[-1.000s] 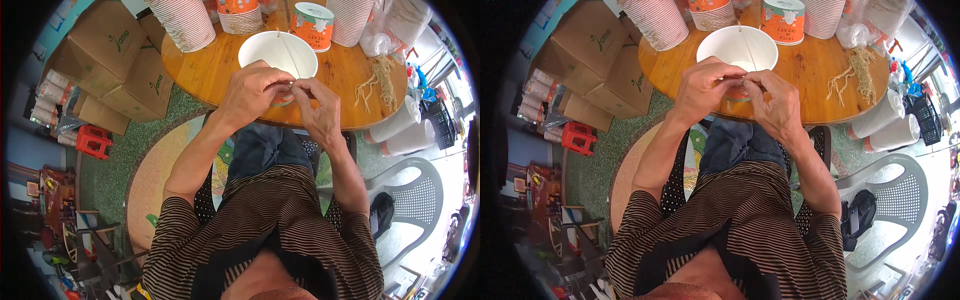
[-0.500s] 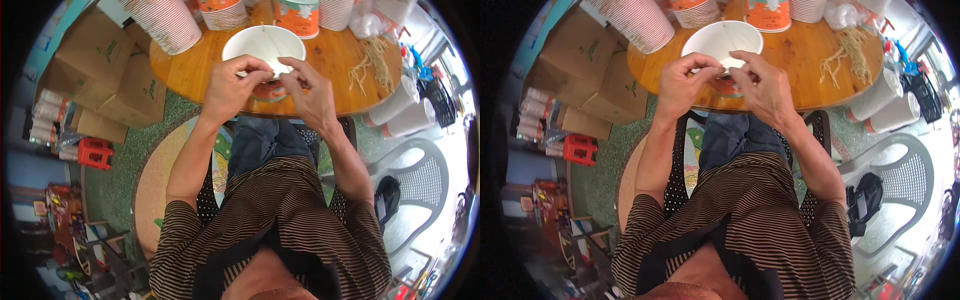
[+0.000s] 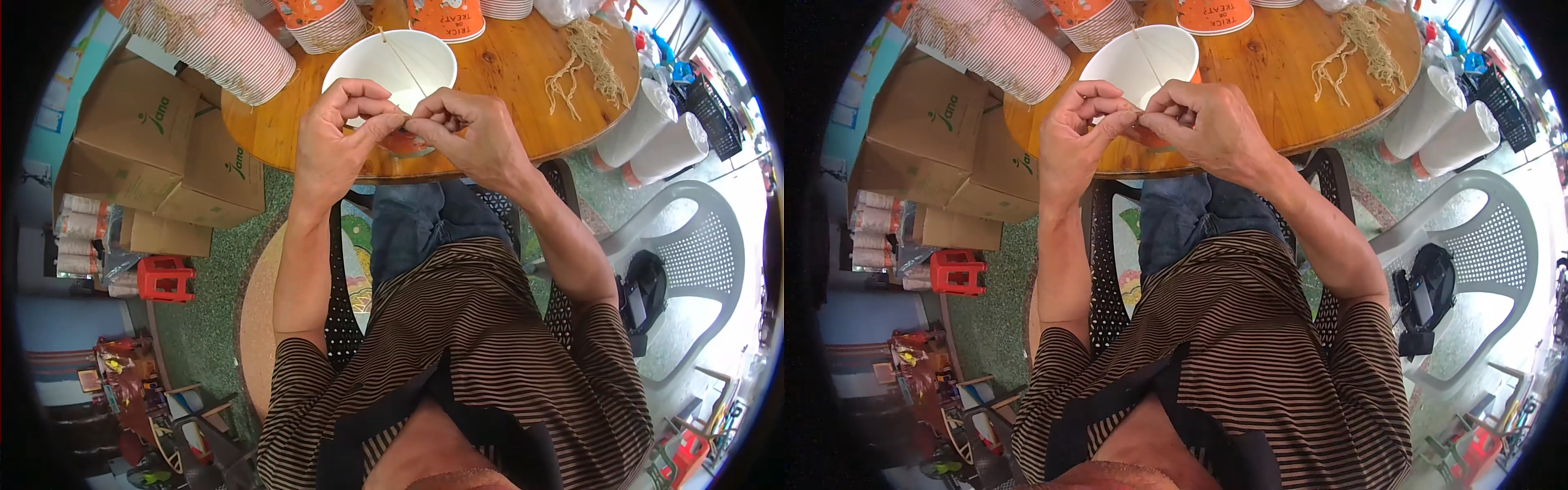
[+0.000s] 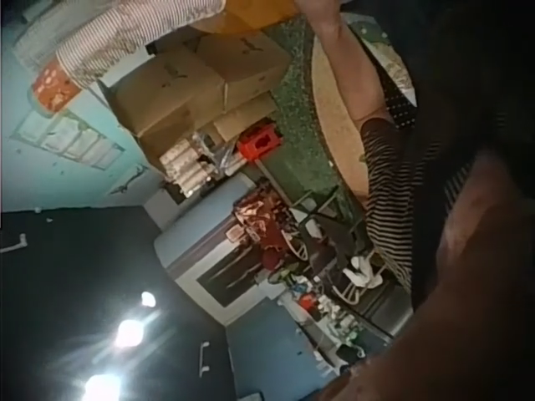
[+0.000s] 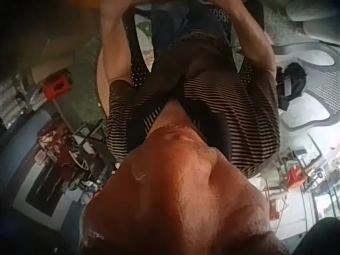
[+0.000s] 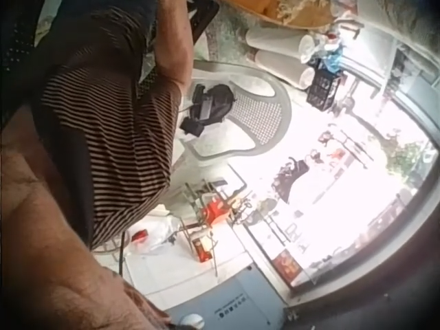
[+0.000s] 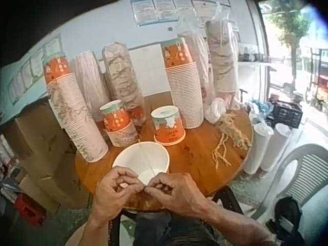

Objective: Threading and tying string handles through pre-punched holes in paper buckets.

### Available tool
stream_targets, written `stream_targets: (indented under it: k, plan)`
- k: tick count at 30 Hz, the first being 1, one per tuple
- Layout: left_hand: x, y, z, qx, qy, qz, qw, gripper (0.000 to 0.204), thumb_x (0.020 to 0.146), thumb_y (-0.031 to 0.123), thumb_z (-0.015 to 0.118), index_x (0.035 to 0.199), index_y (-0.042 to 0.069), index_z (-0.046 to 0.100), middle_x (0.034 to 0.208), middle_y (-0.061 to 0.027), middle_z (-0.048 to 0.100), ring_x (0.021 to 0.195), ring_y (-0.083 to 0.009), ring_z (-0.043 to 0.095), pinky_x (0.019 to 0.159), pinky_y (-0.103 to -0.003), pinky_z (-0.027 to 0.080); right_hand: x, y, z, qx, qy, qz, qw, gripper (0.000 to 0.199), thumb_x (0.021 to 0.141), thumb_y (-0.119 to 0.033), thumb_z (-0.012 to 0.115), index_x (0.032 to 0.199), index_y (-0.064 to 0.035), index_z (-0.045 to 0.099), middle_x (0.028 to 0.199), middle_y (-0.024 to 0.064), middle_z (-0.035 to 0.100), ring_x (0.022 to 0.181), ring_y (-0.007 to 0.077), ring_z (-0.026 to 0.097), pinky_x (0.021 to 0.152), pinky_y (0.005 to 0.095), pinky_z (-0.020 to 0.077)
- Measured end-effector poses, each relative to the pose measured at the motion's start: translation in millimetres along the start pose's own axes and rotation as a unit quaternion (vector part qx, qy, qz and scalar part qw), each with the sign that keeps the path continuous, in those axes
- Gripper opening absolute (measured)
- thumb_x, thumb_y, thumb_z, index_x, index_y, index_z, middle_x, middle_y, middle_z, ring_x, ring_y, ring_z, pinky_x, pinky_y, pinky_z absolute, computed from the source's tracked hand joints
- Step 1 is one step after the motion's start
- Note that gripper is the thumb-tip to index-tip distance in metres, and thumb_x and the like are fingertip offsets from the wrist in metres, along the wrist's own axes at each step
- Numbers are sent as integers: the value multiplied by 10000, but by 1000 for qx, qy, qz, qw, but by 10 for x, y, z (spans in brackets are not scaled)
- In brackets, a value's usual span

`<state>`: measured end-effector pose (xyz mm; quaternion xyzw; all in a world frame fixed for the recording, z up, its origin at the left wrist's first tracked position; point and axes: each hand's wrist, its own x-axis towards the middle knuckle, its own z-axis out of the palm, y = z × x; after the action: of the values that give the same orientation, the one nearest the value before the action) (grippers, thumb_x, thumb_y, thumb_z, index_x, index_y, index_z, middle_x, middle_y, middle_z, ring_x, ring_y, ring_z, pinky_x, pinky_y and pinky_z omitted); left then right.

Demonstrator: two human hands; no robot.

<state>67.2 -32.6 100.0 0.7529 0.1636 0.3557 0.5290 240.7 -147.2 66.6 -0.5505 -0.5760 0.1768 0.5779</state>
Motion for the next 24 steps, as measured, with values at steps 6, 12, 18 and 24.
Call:
stream_targets:
  k: [6, 12, 18, 24]
  plan:
    - [-3, -22, 3, -9, 8, -1, 1000, 210, 940, 7, 770, 1094, -22, 630, 947, -84, 765, 869, -92, 708, 766, -241, 591, -18, -16, 87, 9, 34, 3, 999, 194, 926, -177, 781, 1021, -8, 768, 753, 72, 733, 612, 89, 615, 571, 275, 500]
    - [-98, 42, 96, 49, 46, 18, 998, 138, 950, -26, 742, 1053, -37, 650, 945, -97, 757, 843, -123, 724, 750, -255, 602, -34, 47, 167, 0, 80, -36, 996, 143, 915, -149, 769, 917, -7, 787, 730, 59, 730, 580, 74, 589, 534, 261, 474]
    - [-144, 49, 179, 158, 97, 45, 982, 74, 936, -18, 748, 1004, -28, 719, 908, -77, 759, 803, -139, 738, 724, -271, 596, -43, 41, 184, 8, 94, -47, 994, 102, 902, -102, 759, 930, -5, 770, 739, 47, 718, 557, 54, 549, 513, 248, 444]
    - [-140, 7, 146, 308, 99, 156, 933, 77, 901, -11, 751, 975, 1, 733, 898, -118, 753, 777, -243, 745, 689, -328, 588, -36, 16, 178, -31, 83, -77, 993, 86, 894, -79, 741, 955, -19, 751, 760, 53, 715, 547, 78, 561, 512, 260, 452]
